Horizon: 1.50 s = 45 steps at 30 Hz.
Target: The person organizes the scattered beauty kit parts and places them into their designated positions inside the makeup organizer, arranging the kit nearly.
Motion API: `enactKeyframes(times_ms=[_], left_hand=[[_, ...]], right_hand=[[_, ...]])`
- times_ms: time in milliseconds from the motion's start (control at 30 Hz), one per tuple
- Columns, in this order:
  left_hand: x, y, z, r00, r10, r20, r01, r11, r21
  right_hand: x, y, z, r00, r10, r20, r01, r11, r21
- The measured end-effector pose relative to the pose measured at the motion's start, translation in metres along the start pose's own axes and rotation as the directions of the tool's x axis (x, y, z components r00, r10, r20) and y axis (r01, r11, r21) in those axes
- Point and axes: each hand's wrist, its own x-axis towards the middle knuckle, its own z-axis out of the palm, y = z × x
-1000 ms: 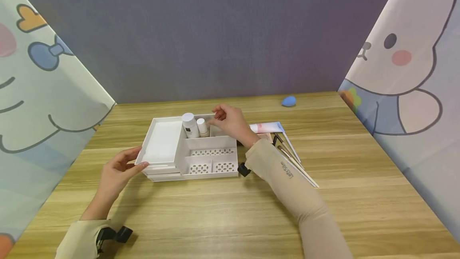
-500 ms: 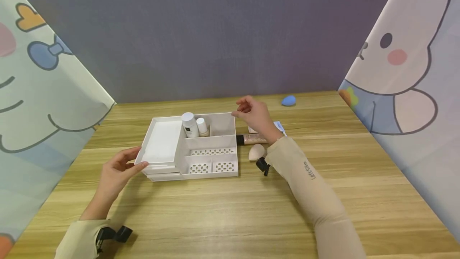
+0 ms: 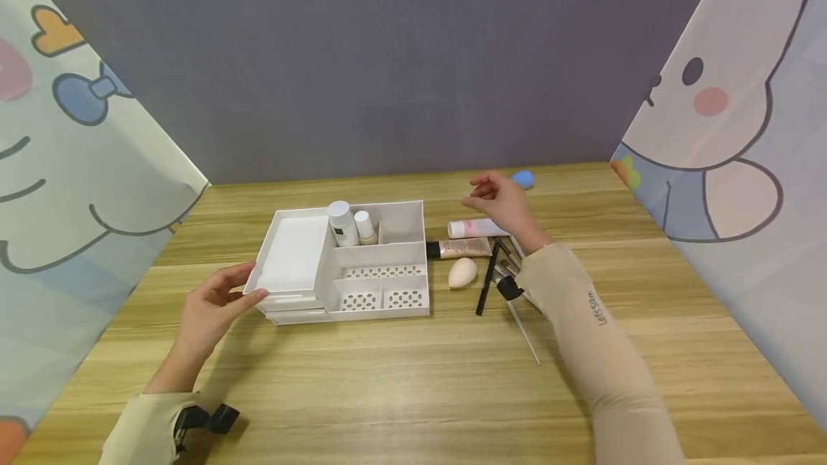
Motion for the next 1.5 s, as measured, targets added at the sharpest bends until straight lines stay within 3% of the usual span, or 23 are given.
enactKeyframes(times_ms=[300, 700, 1000, 1500], left_hand=[[0.0, 0.0, 0.0, 1.0, 0.0, 0.0, 0.0, 1.0, -0.001], [-0.001, -0.002, 0.0, 1.0, -0.006, 0.001, 0.006, 1.0, -0.007], [0.0, -0.004, 0.002, 1.0, 0.013, -0.008, -0.013, 1.0, -0.015], [0.0, -0.004, 0.003, 1.0, 0.017, -0.018, -0.017, 1.0, -0.023]], right_hand=[[-0.004, 0.022, -0.02, 0.998, 0.033, 0.06, -0.032, 0.999, -0.006], [-0.003, 0.057, -0.031, 0.988, 0.123, 0.098, -0.11, 0.986, -0.124], [0.0, 0.081, -0.029, 0.946, 0.255, 0.2, -0.236, 0.965, -0.118], [0.007, 0.077, -0.025, 0.897, 0.372, 0.239, -0.334, 0.924, -0.188]])
